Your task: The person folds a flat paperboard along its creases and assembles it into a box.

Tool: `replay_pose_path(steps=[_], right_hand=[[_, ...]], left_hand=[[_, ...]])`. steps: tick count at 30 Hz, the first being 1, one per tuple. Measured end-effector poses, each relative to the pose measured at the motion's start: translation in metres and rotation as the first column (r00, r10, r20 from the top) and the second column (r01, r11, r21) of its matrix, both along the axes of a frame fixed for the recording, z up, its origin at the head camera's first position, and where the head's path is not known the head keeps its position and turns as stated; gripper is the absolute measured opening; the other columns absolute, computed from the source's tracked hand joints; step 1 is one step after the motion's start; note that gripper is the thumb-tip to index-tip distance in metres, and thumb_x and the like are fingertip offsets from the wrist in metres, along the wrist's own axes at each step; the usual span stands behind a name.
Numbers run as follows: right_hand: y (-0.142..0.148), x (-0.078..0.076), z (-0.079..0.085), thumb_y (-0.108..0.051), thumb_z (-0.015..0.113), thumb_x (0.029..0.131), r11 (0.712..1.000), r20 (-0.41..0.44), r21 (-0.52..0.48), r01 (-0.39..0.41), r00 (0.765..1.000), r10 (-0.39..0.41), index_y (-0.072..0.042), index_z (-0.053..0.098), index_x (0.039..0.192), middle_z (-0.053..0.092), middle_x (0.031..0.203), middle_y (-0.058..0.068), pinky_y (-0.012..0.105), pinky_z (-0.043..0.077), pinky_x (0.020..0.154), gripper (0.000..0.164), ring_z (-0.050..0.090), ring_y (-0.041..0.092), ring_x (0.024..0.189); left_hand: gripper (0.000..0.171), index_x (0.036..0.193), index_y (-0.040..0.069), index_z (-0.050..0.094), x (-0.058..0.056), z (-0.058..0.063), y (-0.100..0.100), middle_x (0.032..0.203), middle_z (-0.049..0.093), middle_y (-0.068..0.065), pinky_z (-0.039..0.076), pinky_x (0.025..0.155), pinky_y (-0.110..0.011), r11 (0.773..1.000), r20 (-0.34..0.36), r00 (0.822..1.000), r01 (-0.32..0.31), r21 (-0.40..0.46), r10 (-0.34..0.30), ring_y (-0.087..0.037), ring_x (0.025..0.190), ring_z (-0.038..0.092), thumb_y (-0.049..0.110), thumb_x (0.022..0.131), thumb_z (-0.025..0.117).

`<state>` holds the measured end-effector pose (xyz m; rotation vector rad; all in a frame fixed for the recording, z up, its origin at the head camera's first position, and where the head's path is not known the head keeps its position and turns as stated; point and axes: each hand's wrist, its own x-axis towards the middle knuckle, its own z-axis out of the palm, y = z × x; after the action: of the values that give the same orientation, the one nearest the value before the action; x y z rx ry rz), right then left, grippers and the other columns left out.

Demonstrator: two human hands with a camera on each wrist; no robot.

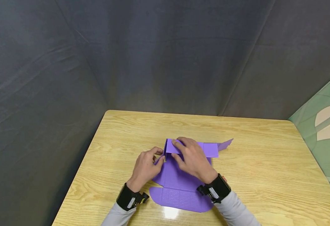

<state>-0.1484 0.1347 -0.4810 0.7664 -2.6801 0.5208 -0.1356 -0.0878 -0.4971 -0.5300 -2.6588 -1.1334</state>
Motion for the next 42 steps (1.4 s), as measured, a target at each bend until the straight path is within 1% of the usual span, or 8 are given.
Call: replay_pose_path(steps=[13, 17, 20, 25, 28, 32, 39, 42], right_hand=[[-0.001, -0.003, 0.002, -0.034, 0.074, 0.101, 1.000, 0.014, -0.008, -0.030, 0.999, 0.030, -0.009, 0.068, 0.144, 0.069, 0.136, 0.017, 0.052, 0.050, 0.115, 0.049, 0.065, 0.035, 0.129], [0.006, 0.000, 0.001, -0.034, 0.075, 0.101, 1.000, 0.014, -0.012, -0.015, 1.000, 0.015, -0.008, 0.069, 0.143, 0.069, 0.135, 0.018, 0.054, 0.050, 0.114, 0.050, 0.066, 0.037, 0.128], [0.012, 0.003, 0.002, -0.033, 0.075, 0.101, 1.000, 0.013, -0.021, 0.006, 1.000, -0.005, -0.007, 0.069, 0.143, 0.069, 0.135, 0.019, 0.056, 0.050, 0.113, 0.050, 0.066, 0.039, 0.128], [0.017, 0.003, 0.001, -0.034, 0.074, 0.101, 0.999, 0.017, -0.034, 0.009, 1.000, -0.008, -0.006, 0.068, 0.143, 0.069, 0.135, 0.021, 0.057, 0.051, 0.112, 0.051, 0.066, 0.040, 0.127], [0.016, 0.001, 0.001, -0.034, 0.074, 0.101, 0.999, 0.020, -0.039, -0.001, 1.000, 0.002, -0.006, 0.068, 0.143, 0.069, 0.136, 0.020, 0.057, 0.051, 0.112, 0.051, 0.066, 0.039, 0.128], [0.010, -0.002, 0.003, -0.035, 0.075, 0.101, 0.999, 0.027, -0.040, -0.021, 0.999, 0.022, -0.008, 0.068, 0.144, 0.069, 0.137, 0.018, 0.056, 0.050, 0.113, 0.052, 0.065, 0.038, 0.129], [0.003, -0.004, 0.003, -0.033, 0.077, 0.099, 0.999, 0.046, -0.021, -0.042, 0.998, 0.043, -0.009, 0.067, 0.146, 0.068, 0.139, 0.017, 0.055, 0.050, 0.114, 0.054, 0.065, 0.036, 0.131], [0.002, -0.004, 0.004, -0.029, 0.076, 0.098, 0.998, 0.054, -0.014, -0.056, 0.997, 0.057, -0.009, 0.066, 0.147, 0.067, 0.141, 0.018, 0.055, 0.048, 0.116, 0.053, 0.063, 0.036, 0.133]], left_hand=[[0.018, 0.110, 0.008, 0.076, 0.004, 0.000, 0.002, 0.101, 0.081, -0.010, 0.053, 0.058, -0.018, 0.998, 0.040, 0.999, 0.008, 0.058, -0.011, -0.003, 0.067, 0.066, 0.011, 0.093, 0.081], [0.019, 0.113, 0.007, 0.075, 0.002, -0.001, 0.008, 0.105, 0.080, -0.010, 0.055, 0.057, -0.019, 0.993, 0.093, 0.994, 0.053, 0.108, -0.063, -0.001, 0.067, 0.067, 0.017, 0.097, 0.079], [0.019, 0.116, 0.007, 0.076, -0.003, 0.000, 0.011, 0.107, 0.080, -0.008, 0.059, 0.063, -0.021, 0.981, 0.137, 0.982, 0.104, 0.163, -0.127, -0.005, 0.073, 0.071, 0.021, 0.102, 0.073], [0.023, 0.120, 0.003, 0.077, -0.011, -0.001, 0.004, 0.111, 0.080, -0.012, 0.063, 0.075, -0.026, 0.952, 0.197, 0.955, 0.169, 0.254, -0.222, -0.020, 0.088, 0.078, 0.004, 0.103, 0.063], [0.030, 0.125, 0.001, 0.075, -0.013, -0.002, -0.003, 0.119, 0.078, -0.016, 0.064, 0.077, -0.027, 0.932, 0.267, 0.923, 0.190, 0.310, -0.277, -0.027, 0.093, 0.080, -0.003, 0.097, 0.064], [0.035, 0.129, 0.001, 0.073, -0.014, -0.003, -0.013, 0.126, 0.076, -0.019, 0.065, 0.082, -0.029, 0.913, 0.344, 0.887, 0.175, 0.370, -0.309, -0.031, 0.097, 0.080, -0.003, 0.095, 0.069], [0.036, 0.129, -0.002, 0.070, -0.016, -0.003, -0.025, 0.130, 0.071, -0.024, 0.064, 0.092, -0.030, 0.887, 0.366, 0.846, 0.232, 0.399, -0.387, -0.037, 0.108, 0.077, -0.005, 0.094, 0.070], [0.036, 0.130, -0.004, 0.069, -0.018, -0.001, -0.028, 0.129, 0.071, -0.025, 0.063, 0.092, -0.029, 0.887, 0.372, 0.835, 0.260, 0.382, -0.405, -0.037, 0.109, 0.077, -0.003, 0.094, 0.074]])
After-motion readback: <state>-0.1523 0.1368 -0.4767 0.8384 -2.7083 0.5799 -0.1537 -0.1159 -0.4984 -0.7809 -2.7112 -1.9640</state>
